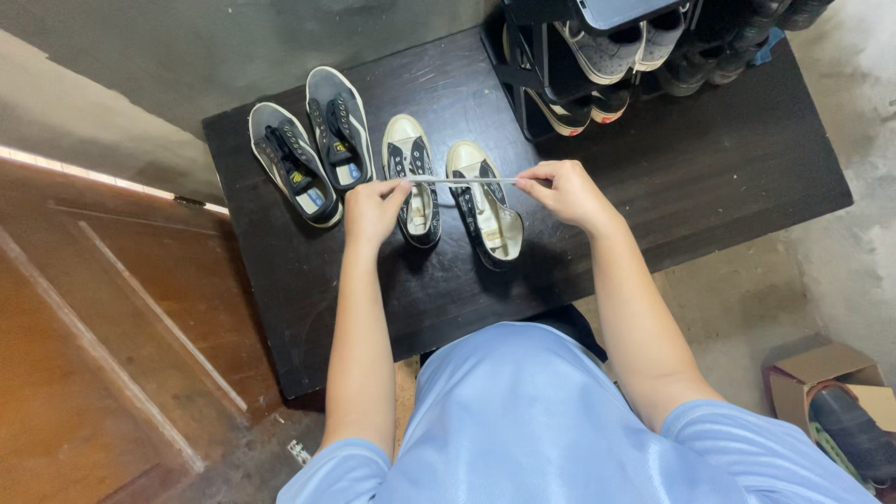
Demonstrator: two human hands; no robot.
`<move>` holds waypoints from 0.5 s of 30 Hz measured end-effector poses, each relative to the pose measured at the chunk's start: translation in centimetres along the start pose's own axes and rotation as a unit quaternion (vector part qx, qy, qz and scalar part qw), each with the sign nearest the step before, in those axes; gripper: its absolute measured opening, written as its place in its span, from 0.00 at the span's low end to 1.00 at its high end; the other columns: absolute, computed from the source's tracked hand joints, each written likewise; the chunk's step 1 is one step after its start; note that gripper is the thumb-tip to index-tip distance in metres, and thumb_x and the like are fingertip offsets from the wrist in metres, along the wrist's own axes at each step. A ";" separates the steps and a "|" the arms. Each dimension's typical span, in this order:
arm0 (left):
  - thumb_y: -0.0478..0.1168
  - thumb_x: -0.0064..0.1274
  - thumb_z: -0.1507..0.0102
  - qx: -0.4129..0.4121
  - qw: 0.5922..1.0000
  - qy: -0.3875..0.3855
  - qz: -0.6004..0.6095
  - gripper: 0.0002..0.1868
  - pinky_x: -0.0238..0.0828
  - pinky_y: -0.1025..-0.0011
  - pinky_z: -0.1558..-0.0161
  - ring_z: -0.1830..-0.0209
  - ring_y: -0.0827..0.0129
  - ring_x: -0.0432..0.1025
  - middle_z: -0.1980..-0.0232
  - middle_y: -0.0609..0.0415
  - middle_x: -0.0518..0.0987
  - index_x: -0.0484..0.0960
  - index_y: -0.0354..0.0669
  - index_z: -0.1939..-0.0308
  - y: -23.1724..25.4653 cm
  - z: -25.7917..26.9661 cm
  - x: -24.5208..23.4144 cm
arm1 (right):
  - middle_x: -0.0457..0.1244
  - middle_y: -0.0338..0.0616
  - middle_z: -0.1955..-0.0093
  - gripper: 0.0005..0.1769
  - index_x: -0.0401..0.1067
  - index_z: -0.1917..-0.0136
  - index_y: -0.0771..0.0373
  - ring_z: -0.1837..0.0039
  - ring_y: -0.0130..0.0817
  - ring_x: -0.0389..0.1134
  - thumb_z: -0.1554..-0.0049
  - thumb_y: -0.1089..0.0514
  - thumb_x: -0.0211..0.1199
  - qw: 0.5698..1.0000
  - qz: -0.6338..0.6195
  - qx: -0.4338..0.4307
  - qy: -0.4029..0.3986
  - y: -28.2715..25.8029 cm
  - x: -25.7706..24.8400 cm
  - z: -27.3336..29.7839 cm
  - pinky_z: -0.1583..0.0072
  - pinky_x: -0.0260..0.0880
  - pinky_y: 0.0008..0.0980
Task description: The person unlaces a pair of blue sneakers, then relaces them. Next, the person unlaces a pair of black canvas shoes and begins relacing them. The shoes are handled one at a time on a dark wooden surface next to a shoe rack.
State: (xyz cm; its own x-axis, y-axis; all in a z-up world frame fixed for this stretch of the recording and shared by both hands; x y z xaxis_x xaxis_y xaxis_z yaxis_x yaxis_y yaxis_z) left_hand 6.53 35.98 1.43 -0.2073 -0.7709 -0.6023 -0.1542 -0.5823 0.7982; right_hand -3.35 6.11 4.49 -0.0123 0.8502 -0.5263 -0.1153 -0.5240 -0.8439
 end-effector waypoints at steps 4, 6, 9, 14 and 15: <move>0.49 0.61 0.38 -0.011 0.998 0.041 -0.042 0.14 0.73 0.64 0.63 0.69 0.57 0.79 0.67 0.44 0.83 0.90 0.45 0.56 -0.5 1.1 -2.9 | 0.71 0.46 0.61 0.11 0.81 0.49 0.63 0.61 0.28 0.68 0.42 0.56 0.69 0.998 0.046 0.048 0.007 0.7 0.4 0.3 0.55 0.68 0.29; 0.50 0.61 0.37 -0.036 0.994 0.045 -0.089 0.14 0.72 0.61 0.59 0.65 0.54 0.78 0.64 0.43 0.83 0.90 0.48 0.54 -0.6 0.8 -3.9 | 0.71 0.46 0.61 0.11 0.81 0.49 0.63 0.61 0.29 0.69 0.43 0.56 0.70 0.997 0.055 0.047 0.031 0.7 -0.1 0.3 0.56 0.68 0.30; 0.51 0.64 0.42 0.003 0.980 0.041 -0.196 0.18 0.69 0.53 0.47 0.50 0.47 0.75 0.52 0.41 0.81 0.89 0.52 0.51 0.5 1.2 -4.5 | 0.70 0.46 0.60 0.10 0.81 0.49 0.63 0.60 0.32 0.69 0.44 0.58 0.70 0.997 0.064 -0.017 0.049 -0.1 0.2 0.5 0.56 0.68 0.32; 0.44 0.69 0.48 0.197 0.977 -0.018 -0.074 0.32 0.59 0.50 0.33 0.31 0.41 0.63 0.31 0.37 0.68 0.81 0.46 0.41 5.2 2.4 1.3 | 0.68 0.47 0.61 0.10 0.83 0.50 0.61 0.61 0.37 0.68 0.45 0.58 0.71 0.993 0.065 -0.091 0.024 -1.5 2.9 0.4 0.57 0.68 0.34; 0.41 0.67 0.45 0.217 0.974 -0.065 0.008 0.30 0.61 0.53 0.34 0.32 0.41 0.66 0.32 0.35 0.70 0.79 0.43 0.39 6.0 2.6 3.4 | 0.68 0.46 0.60 0.10 0.82 0.51 0.61 0.60 0.36 0.69 0.46 0.58 0.72 0.993 0.055 -0.105 0.023 -1.9 3.6 0.4 0.57 0.68 0.34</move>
State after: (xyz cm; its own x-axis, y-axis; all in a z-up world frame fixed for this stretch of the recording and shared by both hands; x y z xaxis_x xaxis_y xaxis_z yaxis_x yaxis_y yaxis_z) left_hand 2.41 30.56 4.21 -0.3282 -0.7234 -0.6074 -0.5377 -0.3857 0.7498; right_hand -3.54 10.17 4.29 0.0319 0.7862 -0.6171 0.0937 -0.6171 -0.7813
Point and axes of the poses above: each hand's wrist, its own z-axis away from the middle knuckle, its own x-axis out of the palm, y = z × x, the point moved 8 cm from there along -z, towards the middle knuckle
